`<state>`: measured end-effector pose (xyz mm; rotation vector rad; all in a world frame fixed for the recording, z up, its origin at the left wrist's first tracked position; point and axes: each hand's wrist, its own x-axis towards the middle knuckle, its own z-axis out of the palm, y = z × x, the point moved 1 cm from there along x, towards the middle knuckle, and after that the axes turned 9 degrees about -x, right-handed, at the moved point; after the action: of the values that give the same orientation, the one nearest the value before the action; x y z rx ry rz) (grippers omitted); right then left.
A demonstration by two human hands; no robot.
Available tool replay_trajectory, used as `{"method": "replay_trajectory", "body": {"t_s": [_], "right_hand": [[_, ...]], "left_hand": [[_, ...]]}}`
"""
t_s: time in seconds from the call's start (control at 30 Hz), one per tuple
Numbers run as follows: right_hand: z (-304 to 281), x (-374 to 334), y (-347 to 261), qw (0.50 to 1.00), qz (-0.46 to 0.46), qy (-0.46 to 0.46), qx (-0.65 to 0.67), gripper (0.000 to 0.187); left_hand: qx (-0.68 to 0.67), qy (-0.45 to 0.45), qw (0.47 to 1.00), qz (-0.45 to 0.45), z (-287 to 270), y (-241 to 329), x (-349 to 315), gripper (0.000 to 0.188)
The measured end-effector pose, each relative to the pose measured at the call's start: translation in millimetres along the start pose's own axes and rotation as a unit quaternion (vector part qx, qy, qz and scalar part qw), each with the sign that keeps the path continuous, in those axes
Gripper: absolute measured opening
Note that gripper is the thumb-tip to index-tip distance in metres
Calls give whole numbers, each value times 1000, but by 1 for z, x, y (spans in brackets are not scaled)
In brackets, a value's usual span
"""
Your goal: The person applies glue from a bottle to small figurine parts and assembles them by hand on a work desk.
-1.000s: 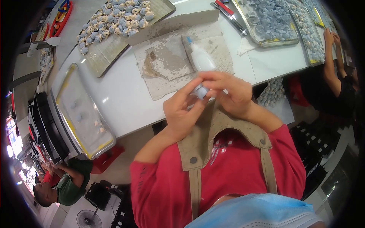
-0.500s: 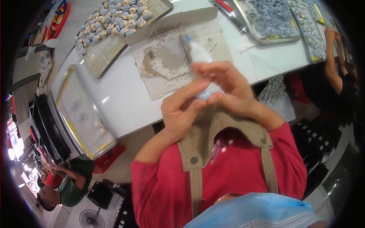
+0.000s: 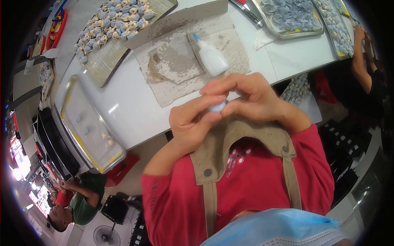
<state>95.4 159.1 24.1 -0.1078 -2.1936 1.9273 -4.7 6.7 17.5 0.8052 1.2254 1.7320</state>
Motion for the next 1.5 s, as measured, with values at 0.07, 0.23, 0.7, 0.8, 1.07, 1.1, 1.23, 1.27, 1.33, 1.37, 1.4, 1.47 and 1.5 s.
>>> {"method": "replay_trajectory", "body": {"t_s": [0.07, 0.23, 0.7, 0.8, 1.07, 1.1, 1.23, 1.27, 1.33, 1.37, 1.4, 1.47, 1.5], "right_hand": [[0, -2, 0, 1000, 9, -13, 8, 30], [6, -9, 7, 1000, 6, -17, 13, 31], [-1, 8, 24, 883, -35, 214, -417, 45], [6, 11, 26, 878, 12, 204, -432, 49], [7, 18, 32, 883, 159, 172, -408, 54], [8, 20, 33, 876, 141, 180, -425, 53], [9, 26, 40, 856, 140, 211, -450, 45], [7, 25, 40, 855, 137, 212, -453, 45], [1, 21, 41, 901, 167, 235, -325, 37], [-1, 17, 41, 900, 169, 238, -325, 37], [-3, 13, 42, 925, 165, 258, -225, 34], [-6, 6, 42, 940, 160, 277, -117, 31], [-6, 4, 41, 948, 152, 273, -57, 29]], "left_hand": [[3, -1, 1000, 0, 0, -2, -1, 24], [21, -4, 1000, 3, 0, -5, -6, 23], [477, 318, 814, 90, -100, 38, -47, 25], [577, 466, 670, 19, -160, 69, -84, 25], [635, 255, 723, 96, -199, 89, 0, 19], [594, 218, 766, 117, -198, 80, 25, 18], [659, 103, 719, 195, -199, 44, 108, 30], [658, 104, 719, 199, -204, 35, 119, 30], [688, 55, 697, 195, -209, 20, 133, 32], [688, 51, 697, 196, -206, 19, 136, 32], [691, 63, 691, 203, -204, 20, 135, 33], [697, 71, 683, 206, -200, 21, 131, 33], [676, 108, 700, 204, -199, 23, 126, 32]]}}
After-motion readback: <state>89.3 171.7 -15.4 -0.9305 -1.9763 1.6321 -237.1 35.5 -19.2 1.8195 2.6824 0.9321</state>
